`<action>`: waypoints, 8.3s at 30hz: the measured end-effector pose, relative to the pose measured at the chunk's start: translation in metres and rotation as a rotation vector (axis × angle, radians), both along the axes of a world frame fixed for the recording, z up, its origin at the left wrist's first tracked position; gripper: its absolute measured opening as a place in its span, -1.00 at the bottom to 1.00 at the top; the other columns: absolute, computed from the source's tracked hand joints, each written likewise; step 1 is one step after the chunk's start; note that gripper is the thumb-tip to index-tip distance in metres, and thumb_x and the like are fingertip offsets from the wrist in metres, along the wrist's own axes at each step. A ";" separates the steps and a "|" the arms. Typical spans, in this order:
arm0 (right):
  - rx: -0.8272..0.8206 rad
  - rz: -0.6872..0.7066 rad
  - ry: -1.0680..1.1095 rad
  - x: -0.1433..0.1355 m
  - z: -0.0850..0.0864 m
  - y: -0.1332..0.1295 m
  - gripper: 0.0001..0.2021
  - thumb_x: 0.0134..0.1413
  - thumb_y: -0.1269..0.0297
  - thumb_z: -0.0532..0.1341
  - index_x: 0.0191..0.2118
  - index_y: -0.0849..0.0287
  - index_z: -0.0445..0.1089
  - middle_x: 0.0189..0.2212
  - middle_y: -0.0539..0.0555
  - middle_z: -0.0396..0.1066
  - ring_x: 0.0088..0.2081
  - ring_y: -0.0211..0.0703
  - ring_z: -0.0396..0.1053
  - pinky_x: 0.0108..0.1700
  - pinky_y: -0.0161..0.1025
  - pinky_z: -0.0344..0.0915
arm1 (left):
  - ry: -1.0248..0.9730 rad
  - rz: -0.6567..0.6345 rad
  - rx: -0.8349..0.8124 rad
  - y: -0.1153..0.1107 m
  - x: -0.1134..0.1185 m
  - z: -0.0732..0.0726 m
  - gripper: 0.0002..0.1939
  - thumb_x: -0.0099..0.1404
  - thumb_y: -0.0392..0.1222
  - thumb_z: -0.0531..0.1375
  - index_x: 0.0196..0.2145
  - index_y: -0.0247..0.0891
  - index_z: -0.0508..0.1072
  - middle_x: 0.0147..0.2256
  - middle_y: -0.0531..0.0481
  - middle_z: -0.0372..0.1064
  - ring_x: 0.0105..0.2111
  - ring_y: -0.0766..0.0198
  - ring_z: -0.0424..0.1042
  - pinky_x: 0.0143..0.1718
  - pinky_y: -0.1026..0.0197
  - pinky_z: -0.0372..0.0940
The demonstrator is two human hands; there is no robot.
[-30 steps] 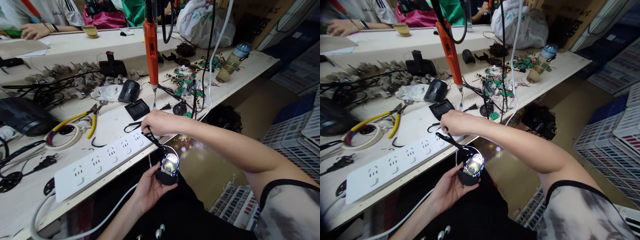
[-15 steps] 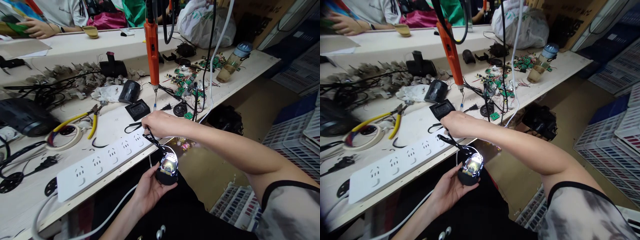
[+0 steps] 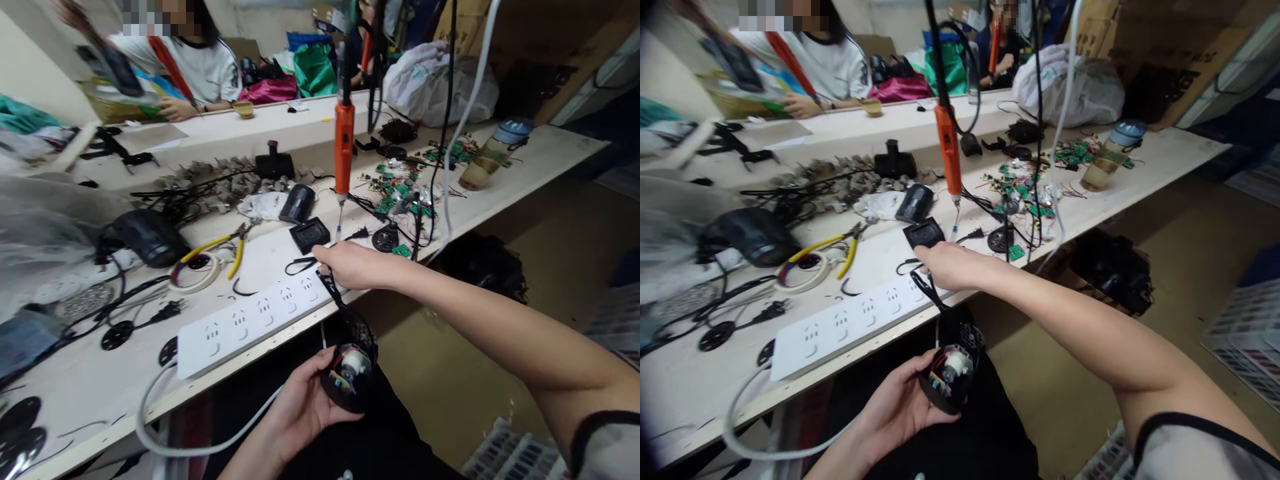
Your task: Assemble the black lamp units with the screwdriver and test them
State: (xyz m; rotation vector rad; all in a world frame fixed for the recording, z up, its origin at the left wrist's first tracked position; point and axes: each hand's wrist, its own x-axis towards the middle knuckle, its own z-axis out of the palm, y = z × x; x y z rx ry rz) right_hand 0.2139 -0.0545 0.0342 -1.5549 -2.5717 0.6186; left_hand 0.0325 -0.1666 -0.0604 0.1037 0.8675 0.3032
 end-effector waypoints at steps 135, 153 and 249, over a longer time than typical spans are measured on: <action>0.406 -0.407 1.404 0.000 0.018 0.085 -0.21 -0.06 -0.45 -0.02 0.09 0.10 0.25 -0.45 0.04 0.38 -0.34 0.01 0.38 -0.31 -0.08 0.30 | 0.702 -0.719 1.965 0.269 0.078 0.091 -0.79 0.03 -0.37 0.29 -0.31 -0.24 0.52 -0.30 -0.01 0.48 -0.31 0.20 0.43 -0.30 0.28 0.27; 0.311 -0.409 1.631 -0.015 0.035 0.081 -0.22 -0.12 -0.49 -0.01 -0.19 0.17 0.46 -0.66 -0.02 0.33 -0.66 -0.20 0.23 -0.64 -0.27 0.17 | 0.887 -0.703 1.716 0.254 -0.002 0.096 -0.37 0.01 -0.28 0.33 0.09 -0.24 0.39 0.07 -0.15 0.36 0.05 0.04 0.34 0.07 0.13 0.21; 0.140 -0.286 1.702 -0.058 0.034 0.090 -0.40 -0.07 -0.38 0.03 -0.34 0.08 0.44 -0.63 -0.01 0.35 -0.70 -0.20 0.23 -0.69 -0.24 0.21 | 0.756 -0.430 1.739 0.231 0.011 0.064 -0.72 -0.01 -0.16 0.35 -0.30 -0.22 0.46 -0.33 0.03 0.45 -0.34 0.20 0.42 -0.33 0.27 0.25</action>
